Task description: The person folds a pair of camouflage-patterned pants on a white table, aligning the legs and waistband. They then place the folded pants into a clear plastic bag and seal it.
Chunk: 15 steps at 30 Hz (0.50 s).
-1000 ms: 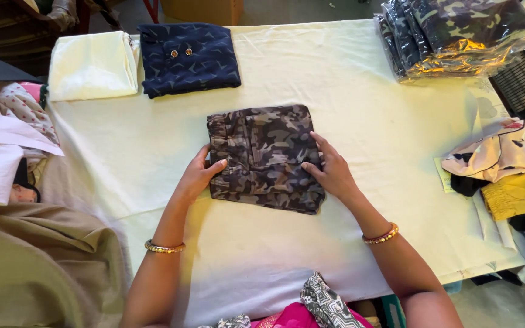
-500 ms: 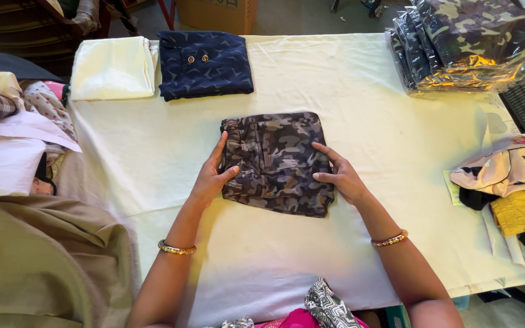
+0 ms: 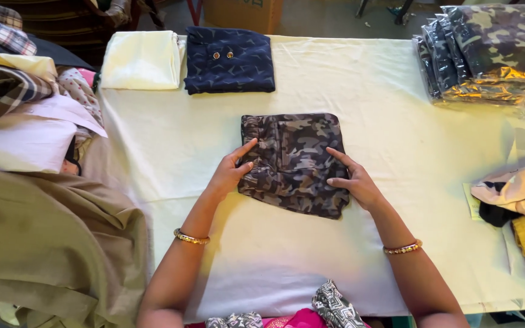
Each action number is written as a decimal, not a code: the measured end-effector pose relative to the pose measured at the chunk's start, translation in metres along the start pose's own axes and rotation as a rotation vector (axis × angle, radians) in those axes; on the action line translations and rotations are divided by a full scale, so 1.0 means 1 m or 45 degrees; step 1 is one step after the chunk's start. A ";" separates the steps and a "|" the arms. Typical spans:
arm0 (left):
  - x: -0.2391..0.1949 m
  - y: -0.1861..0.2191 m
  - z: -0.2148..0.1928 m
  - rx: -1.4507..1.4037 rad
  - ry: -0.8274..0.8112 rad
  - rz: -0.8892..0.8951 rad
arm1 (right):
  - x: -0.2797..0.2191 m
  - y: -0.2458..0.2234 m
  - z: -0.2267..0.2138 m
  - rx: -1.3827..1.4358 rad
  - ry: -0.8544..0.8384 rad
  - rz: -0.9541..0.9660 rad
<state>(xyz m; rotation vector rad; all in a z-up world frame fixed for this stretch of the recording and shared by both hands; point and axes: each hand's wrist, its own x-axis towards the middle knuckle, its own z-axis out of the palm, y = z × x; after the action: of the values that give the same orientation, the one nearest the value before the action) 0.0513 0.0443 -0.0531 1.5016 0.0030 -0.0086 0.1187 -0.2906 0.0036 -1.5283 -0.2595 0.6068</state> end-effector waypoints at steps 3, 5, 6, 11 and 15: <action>-0.003 0.017 0.002 0.063 0.037 -0.013 | -0.003 -0.004 0.002 0.002 0.001 -0.063; -0.008 0.033 0.004 0.101 0.045 0.063 | -0.005 -0.007 0.007 -0.004 -0.008 -0.107; -0.012 0.040 0.003 0.136 0.049 0.135 | -0.005 -0.009 0.011 -0.012 -0.012 -0.147; -0.023 0.064 -0.019 0.146 -0.030 0.169 | 0.000 -0.014 0.033 -0.012 -0.108 -0.198; -0.029 0.069 -0.038 0.229 -0.057 0.197 | 0.004 -0.021 0.054 -0.089 -0.157 -0.210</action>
<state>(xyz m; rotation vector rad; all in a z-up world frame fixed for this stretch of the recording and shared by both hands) 0.0231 0.0867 0.0138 1.6777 -0.1537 0.0836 0.0977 -0.2415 0.0258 -1.5211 -0.5007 0.5660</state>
